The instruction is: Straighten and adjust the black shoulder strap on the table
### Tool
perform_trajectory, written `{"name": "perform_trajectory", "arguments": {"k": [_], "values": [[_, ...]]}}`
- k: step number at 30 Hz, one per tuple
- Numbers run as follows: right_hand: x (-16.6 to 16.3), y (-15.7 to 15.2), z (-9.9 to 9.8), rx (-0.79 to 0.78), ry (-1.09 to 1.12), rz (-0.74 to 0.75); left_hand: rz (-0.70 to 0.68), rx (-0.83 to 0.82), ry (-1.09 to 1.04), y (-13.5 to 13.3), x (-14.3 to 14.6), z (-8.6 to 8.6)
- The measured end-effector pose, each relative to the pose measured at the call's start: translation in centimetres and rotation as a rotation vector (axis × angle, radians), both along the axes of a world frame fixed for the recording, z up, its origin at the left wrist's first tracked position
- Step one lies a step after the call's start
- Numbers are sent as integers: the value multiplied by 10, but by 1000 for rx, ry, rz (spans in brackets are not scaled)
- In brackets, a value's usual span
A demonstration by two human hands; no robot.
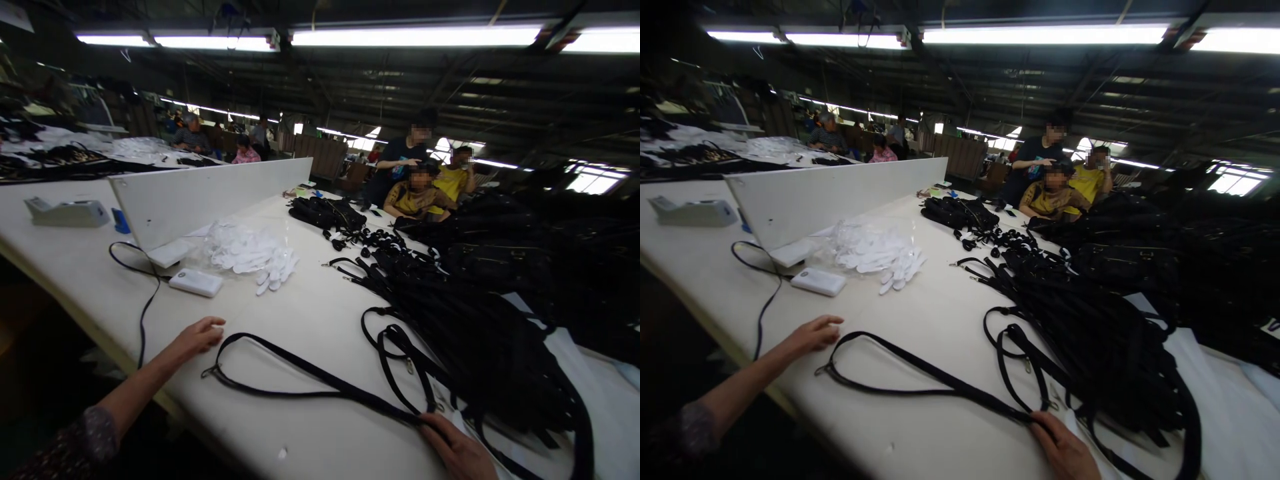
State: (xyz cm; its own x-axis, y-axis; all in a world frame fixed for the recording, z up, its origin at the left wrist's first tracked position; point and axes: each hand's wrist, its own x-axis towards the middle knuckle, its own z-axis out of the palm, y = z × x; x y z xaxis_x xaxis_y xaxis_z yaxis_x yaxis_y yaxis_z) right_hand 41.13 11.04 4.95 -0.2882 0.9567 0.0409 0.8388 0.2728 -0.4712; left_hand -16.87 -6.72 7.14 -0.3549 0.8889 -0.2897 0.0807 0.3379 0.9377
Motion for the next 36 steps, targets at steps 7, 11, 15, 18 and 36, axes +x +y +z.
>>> {"name": "perform_trajectory", "arguments": {"k": [7,11,15,18,36], "values": [[2,-15,2,39,28,88,-404,238,742,-9,13,-21],[0,-23,4,12,41,102,-524,313,947,-13,8,-57],[-1,-24,0,24,62,75,-277,176,803,-3,-5,-57],[0,-23,-3,46,68,62,-148,16,767,14,5,-37],[4,-15,-2,23,52,26,-277,-66,678,54,41,-18]]}}
